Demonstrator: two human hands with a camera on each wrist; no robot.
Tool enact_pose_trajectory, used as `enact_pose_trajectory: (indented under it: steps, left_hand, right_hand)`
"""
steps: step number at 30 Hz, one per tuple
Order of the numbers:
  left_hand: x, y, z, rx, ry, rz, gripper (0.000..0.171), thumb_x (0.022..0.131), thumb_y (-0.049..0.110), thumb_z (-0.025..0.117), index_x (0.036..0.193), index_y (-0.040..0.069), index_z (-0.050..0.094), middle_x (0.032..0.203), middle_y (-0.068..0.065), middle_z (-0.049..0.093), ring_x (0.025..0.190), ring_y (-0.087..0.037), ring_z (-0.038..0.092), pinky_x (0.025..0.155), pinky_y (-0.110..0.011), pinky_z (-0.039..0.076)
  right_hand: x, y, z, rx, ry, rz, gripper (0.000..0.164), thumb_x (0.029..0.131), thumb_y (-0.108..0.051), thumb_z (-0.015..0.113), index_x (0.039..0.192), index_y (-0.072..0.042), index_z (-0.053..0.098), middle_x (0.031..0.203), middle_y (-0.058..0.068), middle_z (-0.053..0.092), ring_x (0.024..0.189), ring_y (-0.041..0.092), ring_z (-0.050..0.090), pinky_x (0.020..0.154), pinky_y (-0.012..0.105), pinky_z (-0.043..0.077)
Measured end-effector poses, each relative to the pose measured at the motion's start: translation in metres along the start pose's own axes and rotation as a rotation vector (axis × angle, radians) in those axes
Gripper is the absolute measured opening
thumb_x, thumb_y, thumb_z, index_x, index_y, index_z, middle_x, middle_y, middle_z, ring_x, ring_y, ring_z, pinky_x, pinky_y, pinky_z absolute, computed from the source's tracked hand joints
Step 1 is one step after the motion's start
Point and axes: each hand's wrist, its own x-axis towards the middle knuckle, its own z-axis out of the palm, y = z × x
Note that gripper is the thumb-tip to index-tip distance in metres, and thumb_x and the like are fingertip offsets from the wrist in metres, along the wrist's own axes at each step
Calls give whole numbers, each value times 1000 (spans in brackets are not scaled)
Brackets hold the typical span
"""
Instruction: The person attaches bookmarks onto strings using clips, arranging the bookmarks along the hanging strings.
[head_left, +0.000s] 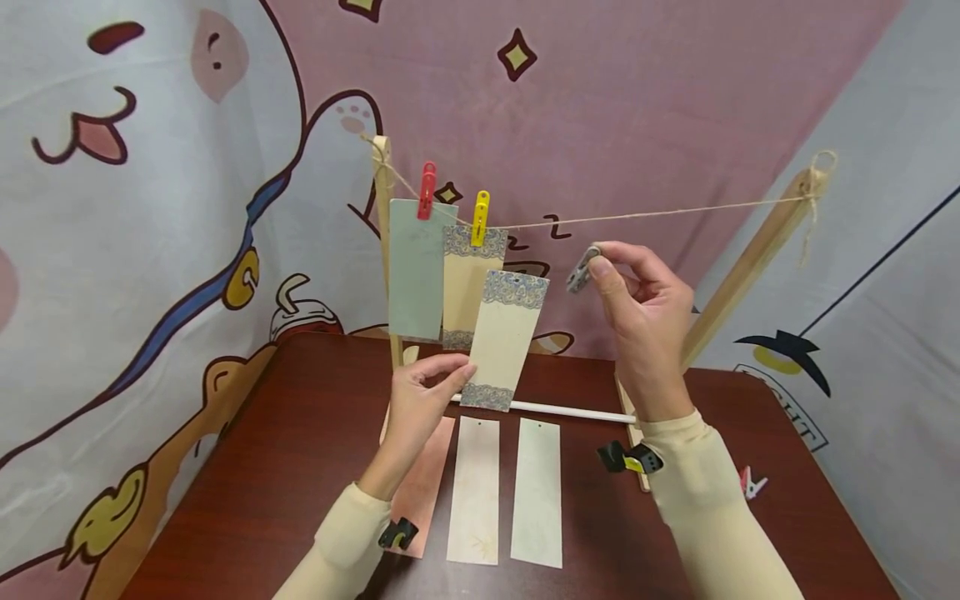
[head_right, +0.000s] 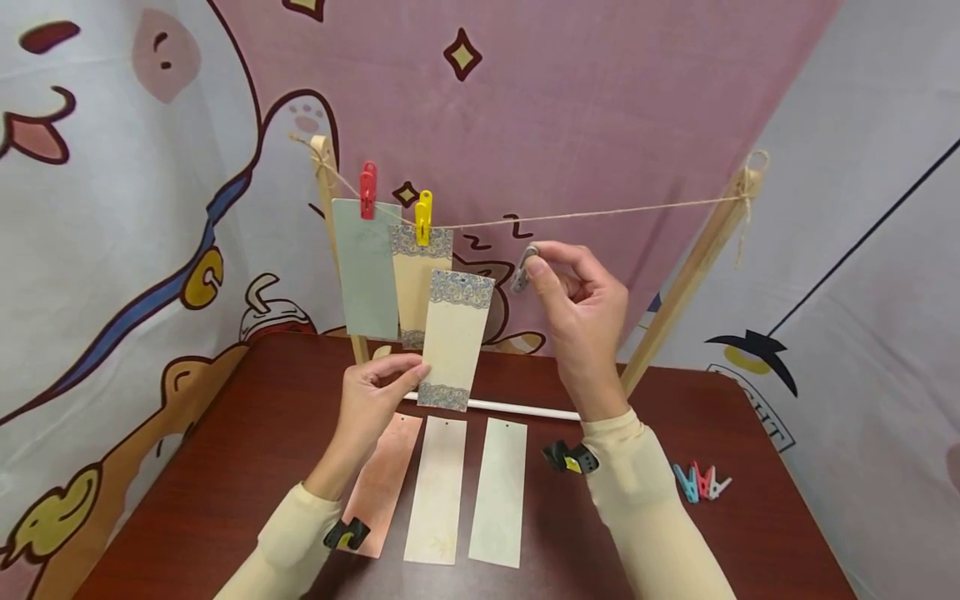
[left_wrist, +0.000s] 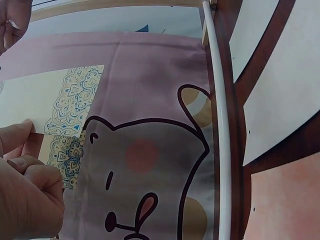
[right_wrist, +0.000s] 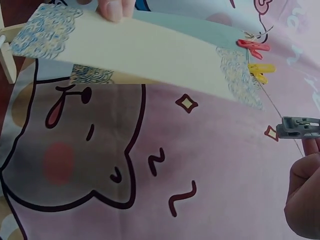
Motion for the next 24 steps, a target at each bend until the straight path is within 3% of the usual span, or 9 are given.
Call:
enact_pose_trajectory:
  steps: [4,16,24]
  left_hand:
    - [3,2,3,-14,-4,-4,14,95,11,87,106,3,86,103,-7,82,91,-17,74,78,-26,58]
    - [10,11,6,-21,-24,-11,16,95,14,88,108,4,86,103,-6,82,94,-18,74,79,-27,57]
    - [17,12,10,-19,-35,22,16,95,15,88,108,5,86,103,-5,82,95,-18,76,83,-28,58]
  right_hand:
    - [5,-3,7,4,-7,-21,18,99,0,78,112,12,76,92,11,74,52,5,45,47,21,22]
    - [23,-7,26,20,-21,-56,17,99,-1,79,113,9,78,92,7,73,49,6,34,46,20,21]
    - [27,-10,34,9,-14,-51,17,99,-1,79,112,10,78,91,6,73,48,6,34,45,21,22]
